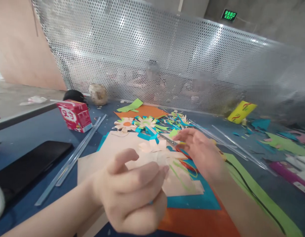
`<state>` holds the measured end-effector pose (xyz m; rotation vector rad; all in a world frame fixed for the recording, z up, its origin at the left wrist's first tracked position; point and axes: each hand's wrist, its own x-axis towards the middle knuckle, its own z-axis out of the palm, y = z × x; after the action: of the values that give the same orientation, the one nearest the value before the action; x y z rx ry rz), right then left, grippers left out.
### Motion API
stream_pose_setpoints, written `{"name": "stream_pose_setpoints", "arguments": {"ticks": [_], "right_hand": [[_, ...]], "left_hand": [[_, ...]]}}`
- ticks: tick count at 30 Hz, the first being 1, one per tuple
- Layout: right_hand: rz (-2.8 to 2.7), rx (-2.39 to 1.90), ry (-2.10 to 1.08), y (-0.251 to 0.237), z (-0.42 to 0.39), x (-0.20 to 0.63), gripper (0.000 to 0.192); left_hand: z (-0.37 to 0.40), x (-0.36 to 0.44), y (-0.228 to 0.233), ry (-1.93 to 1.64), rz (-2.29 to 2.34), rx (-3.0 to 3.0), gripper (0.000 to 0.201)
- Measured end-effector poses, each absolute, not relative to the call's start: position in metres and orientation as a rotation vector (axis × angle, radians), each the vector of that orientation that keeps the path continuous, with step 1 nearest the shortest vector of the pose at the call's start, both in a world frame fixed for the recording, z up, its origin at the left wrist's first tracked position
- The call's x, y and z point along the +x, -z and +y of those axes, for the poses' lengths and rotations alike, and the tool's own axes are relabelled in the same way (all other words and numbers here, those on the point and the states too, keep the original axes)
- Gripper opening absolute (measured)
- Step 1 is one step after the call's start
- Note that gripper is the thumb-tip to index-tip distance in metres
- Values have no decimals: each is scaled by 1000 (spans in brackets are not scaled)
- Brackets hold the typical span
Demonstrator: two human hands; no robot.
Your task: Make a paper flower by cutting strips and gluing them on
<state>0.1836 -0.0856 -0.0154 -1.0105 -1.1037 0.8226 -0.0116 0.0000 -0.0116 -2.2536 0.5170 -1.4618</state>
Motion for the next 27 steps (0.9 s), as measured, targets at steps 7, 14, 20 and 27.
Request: {"name": "stream_pose_setpoints", "arguments": {"ticks": [7,14,20,27], "right_hand": [[-951,-1186,-1466,14,-89,177,37],[-1041,-1150,-1156,18,-91,181,45],[-1044,-1111,-1157,17,-91,178,45],[-1075,-1128,-1192,19,-90,177,43]], "left_hand": [[-13,-22,35,1339,402,-2530,1],[-9,-16,31,1340,437,-2532,5],[-16,-13,26,1349,254,-2592,11],[-28,-3,39,1535,193,-2584,20]]}}
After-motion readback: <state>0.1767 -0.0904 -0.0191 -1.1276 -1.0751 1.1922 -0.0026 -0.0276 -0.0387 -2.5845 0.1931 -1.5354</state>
